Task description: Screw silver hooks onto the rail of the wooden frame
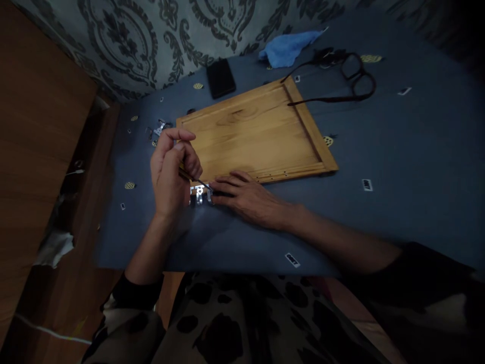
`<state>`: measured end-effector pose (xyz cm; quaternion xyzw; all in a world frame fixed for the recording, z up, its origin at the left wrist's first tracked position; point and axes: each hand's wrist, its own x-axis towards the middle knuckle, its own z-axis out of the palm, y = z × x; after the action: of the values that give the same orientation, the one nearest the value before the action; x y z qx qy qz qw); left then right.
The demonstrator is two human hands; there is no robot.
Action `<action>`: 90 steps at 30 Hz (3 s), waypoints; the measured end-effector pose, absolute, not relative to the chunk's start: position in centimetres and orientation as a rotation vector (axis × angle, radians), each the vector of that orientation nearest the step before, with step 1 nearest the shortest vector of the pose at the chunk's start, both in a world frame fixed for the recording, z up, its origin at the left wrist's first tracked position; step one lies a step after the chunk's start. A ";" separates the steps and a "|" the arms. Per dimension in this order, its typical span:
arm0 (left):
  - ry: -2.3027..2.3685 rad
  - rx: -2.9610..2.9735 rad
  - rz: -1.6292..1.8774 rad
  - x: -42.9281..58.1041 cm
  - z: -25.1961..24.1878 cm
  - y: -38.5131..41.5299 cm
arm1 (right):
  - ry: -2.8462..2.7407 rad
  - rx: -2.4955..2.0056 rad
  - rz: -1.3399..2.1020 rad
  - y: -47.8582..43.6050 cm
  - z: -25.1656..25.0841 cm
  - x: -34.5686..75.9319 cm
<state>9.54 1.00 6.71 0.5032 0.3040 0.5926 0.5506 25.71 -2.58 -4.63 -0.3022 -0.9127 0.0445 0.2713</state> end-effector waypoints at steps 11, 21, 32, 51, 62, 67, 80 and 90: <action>0.629 1.229 1.384 10.2 6.3 1.1 | -2.482 -0.855 0.157 -2.8 -4.1 25.7; 0.623 1.304 1.185 8.8 6.3 1.5 | -2.462 -0.819 0.155 -2.7 -4.2 25.7; 0.675 1.136 1.570 9.2 7.4 1.1 | -2.463 -0.826 0.134 -2.6 -4.4 25.8; 0.719 1.197 1.396 9.4 6.6 1.0 | -2.475 -0.838 0.183 -2.7 -4.4 25.8; 0.676 1.197 1.448 10.3 6.1 0.7 | -2.479 -0.865 0.185 -2.7 -4.3 25.7; 0.674 1.217 1.369 10.1 6.1 1.2 | -2.460 -0.847 0.184 -2.8 -4.2 25.7; 0.675 1.180 1.236 8.1 6.2 2.1 | -2.487 -0.842 0.165 -2.8 -4.2 25.9; 0.742 1.091 1.585 8.8 6.6 0.3 | -2.505 -0.869 0.194 -2.8 -4.1 25.9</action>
<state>8.82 0.25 6.64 0.4539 0.3087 0.6593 0.5137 25.88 -2.76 -4.09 -0.3174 -0.9148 0.0709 0.2393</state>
